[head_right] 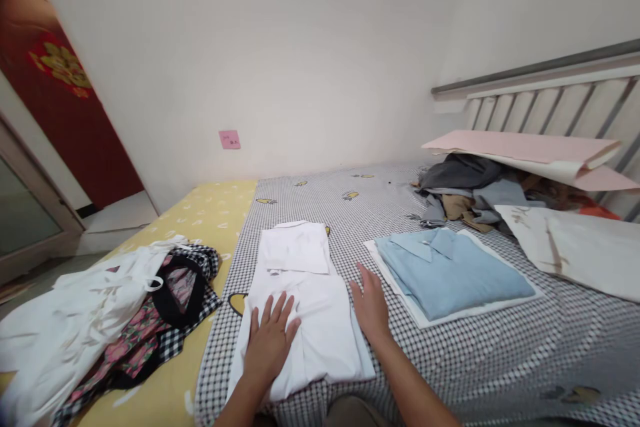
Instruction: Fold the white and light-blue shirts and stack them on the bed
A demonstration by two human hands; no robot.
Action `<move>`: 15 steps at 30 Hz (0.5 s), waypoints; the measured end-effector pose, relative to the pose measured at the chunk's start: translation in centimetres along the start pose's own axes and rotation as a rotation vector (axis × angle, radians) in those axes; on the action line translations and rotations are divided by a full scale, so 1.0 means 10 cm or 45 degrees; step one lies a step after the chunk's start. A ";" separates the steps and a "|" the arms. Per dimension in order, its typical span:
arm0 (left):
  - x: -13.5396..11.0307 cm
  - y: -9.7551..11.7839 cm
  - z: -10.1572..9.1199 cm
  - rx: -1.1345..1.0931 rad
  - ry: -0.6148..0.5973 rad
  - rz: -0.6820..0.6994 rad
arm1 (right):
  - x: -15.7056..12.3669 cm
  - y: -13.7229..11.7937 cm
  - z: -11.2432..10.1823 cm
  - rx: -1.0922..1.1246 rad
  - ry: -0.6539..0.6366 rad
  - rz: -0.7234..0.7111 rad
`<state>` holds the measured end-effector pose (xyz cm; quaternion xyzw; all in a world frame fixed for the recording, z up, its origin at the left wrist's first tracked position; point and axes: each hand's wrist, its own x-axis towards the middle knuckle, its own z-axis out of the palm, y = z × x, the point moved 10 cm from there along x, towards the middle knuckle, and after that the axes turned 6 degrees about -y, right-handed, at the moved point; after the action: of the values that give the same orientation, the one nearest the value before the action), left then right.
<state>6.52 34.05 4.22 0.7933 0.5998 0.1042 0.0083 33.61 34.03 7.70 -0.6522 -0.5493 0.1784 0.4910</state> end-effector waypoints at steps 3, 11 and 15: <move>-0.01 0.01 -0.02 -0.006 -0.068 0.016 | -0.13 -0.36 0.30 -0.295 -0.210 -0.303; 0.10 -0.02 0.05 -0.291 -0.495 0.050 | -0.45 -0.26 1.13 -0.577 -0.865 -0.412; 0.10 -0.29 -0.24 -0.403 -0.425 0.050 | -0.32 -0.23 1.02 -0.367 -0.905 -0.333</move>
<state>3.57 35.53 6.32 0.7999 0.5506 0.0645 0.2298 23.43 35.48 4.03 -0.5368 -0.7825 0.2498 0.1925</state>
